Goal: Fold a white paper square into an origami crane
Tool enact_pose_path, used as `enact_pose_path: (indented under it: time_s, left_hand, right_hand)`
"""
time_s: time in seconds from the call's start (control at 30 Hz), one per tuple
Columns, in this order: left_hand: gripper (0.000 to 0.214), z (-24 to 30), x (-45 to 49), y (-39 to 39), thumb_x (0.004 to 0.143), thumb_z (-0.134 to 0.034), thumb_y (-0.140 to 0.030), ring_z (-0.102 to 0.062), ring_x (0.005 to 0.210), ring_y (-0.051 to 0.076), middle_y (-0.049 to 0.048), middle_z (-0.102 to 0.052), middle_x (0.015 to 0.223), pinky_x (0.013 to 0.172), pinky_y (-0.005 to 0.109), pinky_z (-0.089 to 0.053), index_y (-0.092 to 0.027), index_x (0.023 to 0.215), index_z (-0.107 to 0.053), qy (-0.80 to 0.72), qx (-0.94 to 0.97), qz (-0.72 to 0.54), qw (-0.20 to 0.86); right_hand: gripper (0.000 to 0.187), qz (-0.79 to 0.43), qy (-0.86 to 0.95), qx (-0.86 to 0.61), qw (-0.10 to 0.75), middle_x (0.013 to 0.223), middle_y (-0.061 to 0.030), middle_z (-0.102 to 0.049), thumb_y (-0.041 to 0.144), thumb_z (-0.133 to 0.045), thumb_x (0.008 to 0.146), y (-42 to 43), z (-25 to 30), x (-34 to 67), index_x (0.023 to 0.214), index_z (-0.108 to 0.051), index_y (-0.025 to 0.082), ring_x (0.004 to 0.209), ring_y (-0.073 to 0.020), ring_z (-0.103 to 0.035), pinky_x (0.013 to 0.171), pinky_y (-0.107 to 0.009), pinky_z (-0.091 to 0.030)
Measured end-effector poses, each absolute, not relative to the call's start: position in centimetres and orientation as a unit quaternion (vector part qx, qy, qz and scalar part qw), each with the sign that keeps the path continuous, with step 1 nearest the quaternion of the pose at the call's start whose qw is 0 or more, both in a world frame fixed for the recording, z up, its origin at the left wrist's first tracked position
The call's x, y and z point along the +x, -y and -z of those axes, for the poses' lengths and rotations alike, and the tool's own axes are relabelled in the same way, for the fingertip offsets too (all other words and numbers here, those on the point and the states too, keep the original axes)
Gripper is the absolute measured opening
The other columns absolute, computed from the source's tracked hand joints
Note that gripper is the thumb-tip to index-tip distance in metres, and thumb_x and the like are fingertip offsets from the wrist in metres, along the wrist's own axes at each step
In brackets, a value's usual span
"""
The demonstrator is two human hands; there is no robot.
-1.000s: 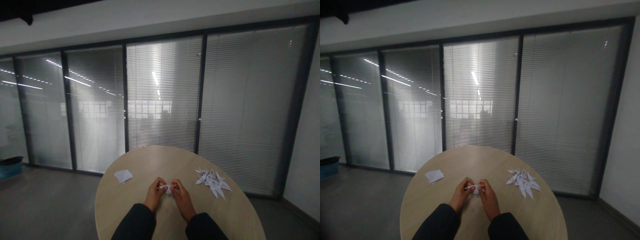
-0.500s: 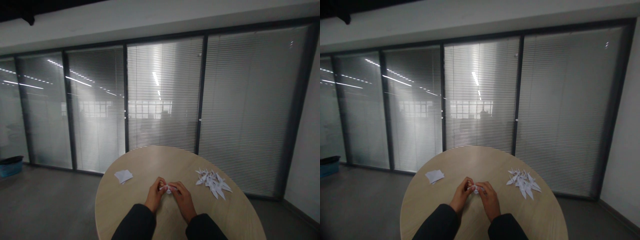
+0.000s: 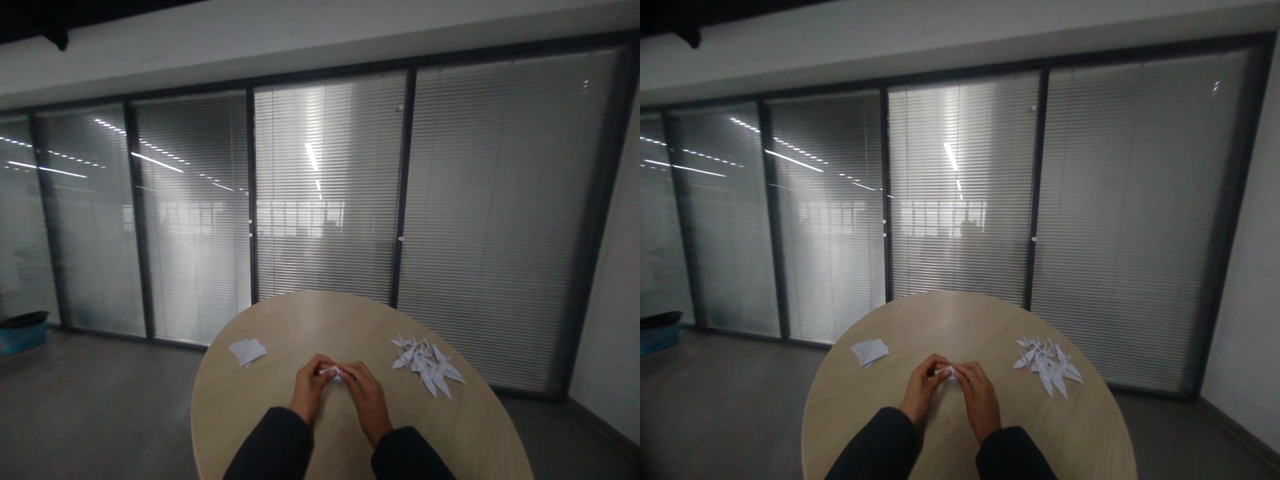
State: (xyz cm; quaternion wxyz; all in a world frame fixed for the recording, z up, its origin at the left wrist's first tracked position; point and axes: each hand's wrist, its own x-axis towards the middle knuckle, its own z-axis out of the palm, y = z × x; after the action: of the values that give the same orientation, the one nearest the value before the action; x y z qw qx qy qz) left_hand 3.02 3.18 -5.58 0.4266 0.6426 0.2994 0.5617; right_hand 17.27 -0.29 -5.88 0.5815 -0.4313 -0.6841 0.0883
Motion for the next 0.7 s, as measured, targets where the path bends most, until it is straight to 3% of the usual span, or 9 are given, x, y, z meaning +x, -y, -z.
enact_pose_path:
  time_s: [0.33, 0.7]
  left_hand:
    - [0.015, 4.0, 3.0, -1.8, 0.076, -0.062, -0.031, -0.062, 0.079, 0.021, 0.0054, -0.069, 0.079, 0.077, 0.034, -0.047, -0.019, 0.077, -0.071, -0.342, 0.669, -0.595, 0.285]
    - [0.017, 3.9, 3.2, -1.5, 0.079, -0.058, -0.031, -0.06, 0.076, 0.02, 0.004, -0.066, 0.075, 0.073, 0.032, -0.047, -0.019, 0.074, -0.068, -0.331, 0.677, -0.613, 0.237]
  right_hand:
    - [0.027, -0.048, 0.674, -0.43, 0.598, 0.095, -0.0051, -0.063, 0.035, -0.042, 0.093, 0.4, 6.0, 16.9, 0.101, -0.064, 0.024, 0.092, -0.0189, -0.061, 0.084, -0.032, -0.051]
    - [0.027, -0.015, 0.683, -0.435, 0.586, 0.093, -0.0045, -0.059, 0.033, -0.034, 0.095, 0.4, 5.9, 16.5, 0.097, -0.06, 0.025, 0.091, -0.0189, -0.058, 0.084, -0.036, -0.051]
